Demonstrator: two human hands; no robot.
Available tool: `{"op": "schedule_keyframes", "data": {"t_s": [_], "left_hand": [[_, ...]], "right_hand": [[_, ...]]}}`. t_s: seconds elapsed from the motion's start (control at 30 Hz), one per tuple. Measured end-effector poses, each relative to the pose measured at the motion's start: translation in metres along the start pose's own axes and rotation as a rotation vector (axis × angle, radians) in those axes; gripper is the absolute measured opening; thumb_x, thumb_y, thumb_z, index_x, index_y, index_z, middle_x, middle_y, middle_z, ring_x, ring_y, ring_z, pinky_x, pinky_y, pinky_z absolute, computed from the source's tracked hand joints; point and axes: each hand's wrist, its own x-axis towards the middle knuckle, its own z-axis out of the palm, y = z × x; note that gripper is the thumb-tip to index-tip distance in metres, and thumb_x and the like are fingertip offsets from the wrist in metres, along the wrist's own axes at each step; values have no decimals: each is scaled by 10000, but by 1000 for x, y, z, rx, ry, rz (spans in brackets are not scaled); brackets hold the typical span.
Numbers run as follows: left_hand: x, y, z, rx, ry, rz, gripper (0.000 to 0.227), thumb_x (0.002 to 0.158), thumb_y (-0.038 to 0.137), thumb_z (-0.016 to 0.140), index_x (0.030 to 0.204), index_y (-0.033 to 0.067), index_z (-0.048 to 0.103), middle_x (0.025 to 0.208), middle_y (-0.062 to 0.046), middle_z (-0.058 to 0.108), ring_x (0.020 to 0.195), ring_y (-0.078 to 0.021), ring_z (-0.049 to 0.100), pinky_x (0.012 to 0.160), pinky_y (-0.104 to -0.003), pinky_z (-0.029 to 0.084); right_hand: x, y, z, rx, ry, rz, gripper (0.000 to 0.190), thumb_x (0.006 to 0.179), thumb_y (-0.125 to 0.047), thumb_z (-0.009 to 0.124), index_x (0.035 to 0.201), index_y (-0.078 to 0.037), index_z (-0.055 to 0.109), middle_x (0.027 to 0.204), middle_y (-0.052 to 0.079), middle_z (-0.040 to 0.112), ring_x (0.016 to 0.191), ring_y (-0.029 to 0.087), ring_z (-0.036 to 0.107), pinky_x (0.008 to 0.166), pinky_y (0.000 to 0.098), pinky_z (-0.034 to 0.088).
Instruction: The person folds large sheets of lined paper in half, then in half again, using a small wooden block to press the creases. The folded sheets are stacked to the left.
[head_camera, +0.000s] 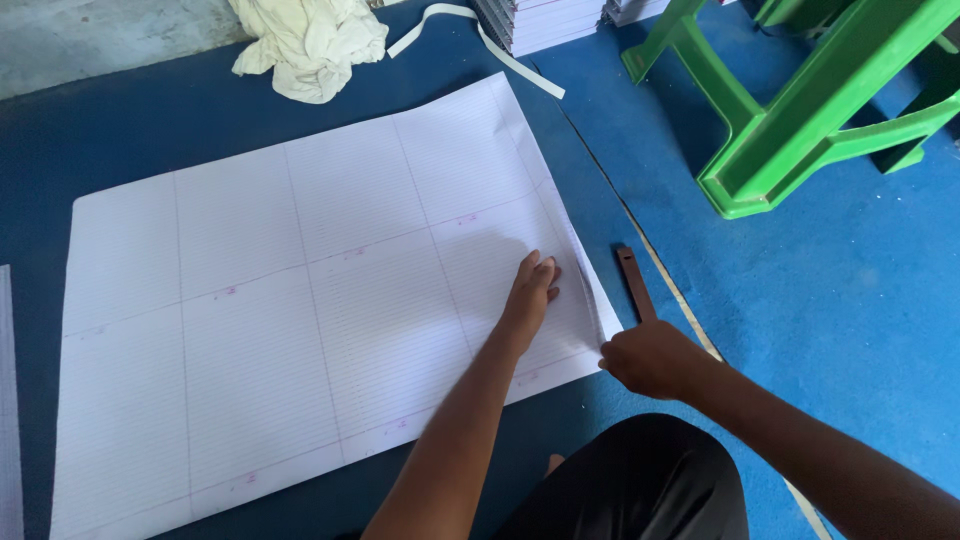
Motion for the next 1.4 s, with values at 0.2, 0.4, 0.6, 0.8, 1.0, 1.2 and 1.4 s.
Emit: {"op": "schedule_keyframes", "data": {"t_s": [0.2,0.4,0.6,0.8,1.0,1.2,1.4], "left_hand": [[27,-6,-6,-87,57,79,740,1035,455,393,1607,36,180,1517,-167,458,1417,-262,468,1166,-392,399],[50,-3,-27,-204,131,81,741,1016,495,400,1575,32,252,1507,-247,452,1423,-328,453,1165,-440,404],[62,11,-35,-48,143,156,889,991,622,387,1608,25,154,1614,-252,252,1487,-381,346,1192,-472,377],[62,34,-36,42,182,150,1202,786,582,729,1578,-34,67,1565,-311,307,1459,-402,385,1083,-512,495],[64,47,-35,46,205,93,1287,698,460,858,1581,-28,59,1554,-312,321,1427,-401,431,1038,-508,544],[68,41,-39,0,205,108,1243,718,413,853,1588,-19,77,1562,-299,335,1436,-397,425,1048,-523,533],[71,39,-39,1,211,101,1220,729,398,856,1589,-12,94,1567,-291,341,1446,-395,417,1065,-526,521]], "right_hand": [[9,13,14,-63,-3,-119,278,1019,-321,576,957,-80,701,908,86,713,842,272,716,780,443,572],[28,33,41,-56,49,-270,191,988,-229,593,1006,-61,681,977,87,674,934,255,671,826,418,571],[31,45,59,61,159,-370,201,981,-267,629,982,-71,676,948,60,668,899,234,632,832,397,554],[34,44,57,-23,124,-382,229,997,-286,630,990,-59,656,940,62,659,872,219,631,806,375,565],[34,44,55,-15,177,-420,227,981,-283,646,954,-58,663,906,65,665,843,207,631,788,366,576],[35,46,57,18,174,-426,219,971,-280,665,935,-64,670,899,62,679,811,189,637,768,358,580],[37,48,61,-23,198,-443,221,962,-271,685,924,-54,668,878,71,682,786,185,638,756,355,586]]}}
